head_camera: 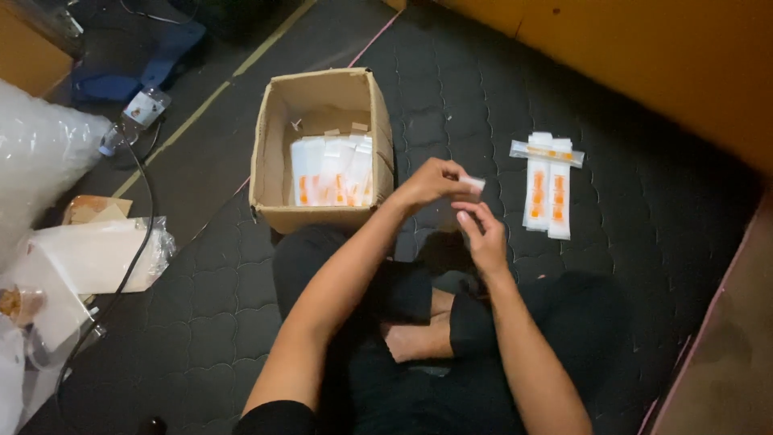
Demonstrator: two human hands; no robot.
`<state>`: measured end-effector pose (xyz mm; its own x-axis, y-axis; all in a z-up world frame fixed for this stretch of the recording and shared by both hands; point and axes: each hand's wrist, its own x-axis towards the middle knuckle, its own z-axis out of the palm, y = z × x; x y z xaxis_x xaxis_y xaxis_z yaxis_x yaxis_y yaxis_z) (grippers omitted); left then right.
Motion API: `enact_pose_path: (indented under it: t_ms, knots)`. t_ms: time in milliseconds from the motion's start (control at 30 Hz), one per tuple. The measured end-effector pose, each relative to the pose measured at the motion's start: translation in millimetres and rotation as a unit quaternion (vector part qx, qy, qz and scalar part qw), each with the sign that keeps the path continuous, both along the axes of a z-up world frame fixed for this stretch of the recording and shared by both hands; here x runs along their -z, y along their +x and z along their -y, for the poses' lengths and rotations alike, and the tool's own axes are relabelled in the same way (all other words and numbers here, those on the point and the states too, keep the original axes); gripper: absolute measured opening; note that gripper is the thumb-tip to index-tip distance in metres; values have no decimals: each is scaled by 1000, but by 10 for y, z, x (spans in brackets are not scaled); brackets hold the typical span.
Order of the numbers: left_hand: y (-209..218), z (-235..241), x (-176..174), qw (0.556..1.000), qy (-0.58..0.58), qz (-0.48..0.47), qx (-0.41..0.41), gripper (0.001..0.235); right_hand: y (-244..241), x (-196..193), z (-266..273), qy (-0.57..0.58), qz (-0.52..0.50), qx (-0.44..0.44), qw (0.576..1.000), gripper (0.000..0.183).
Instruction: Inserting small paper labels or strips into clear plastic sleeves for organization or packaging.
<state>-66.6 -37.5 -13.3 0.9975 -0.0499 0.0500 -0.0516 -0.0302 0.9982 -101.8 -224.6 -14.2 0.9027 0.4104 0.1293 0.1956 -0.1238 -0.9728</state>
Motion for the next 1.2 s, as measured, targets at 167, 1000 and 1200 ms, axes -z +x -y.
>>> enact_pose_path:
  t_ms: [167,1000,1200]
  knots:
    - [31,22,90,999,-3,-23,-23,19,148,139,-81,-48,-26,56,997,13]
    - [662,-478,54,989,-24,-61,-134,18,-779,160,147,161,-283,82,942,26]
    - [636,-450,0,988,-45,-55,-136,22,-804,103,163,86,-230,66,967,24]
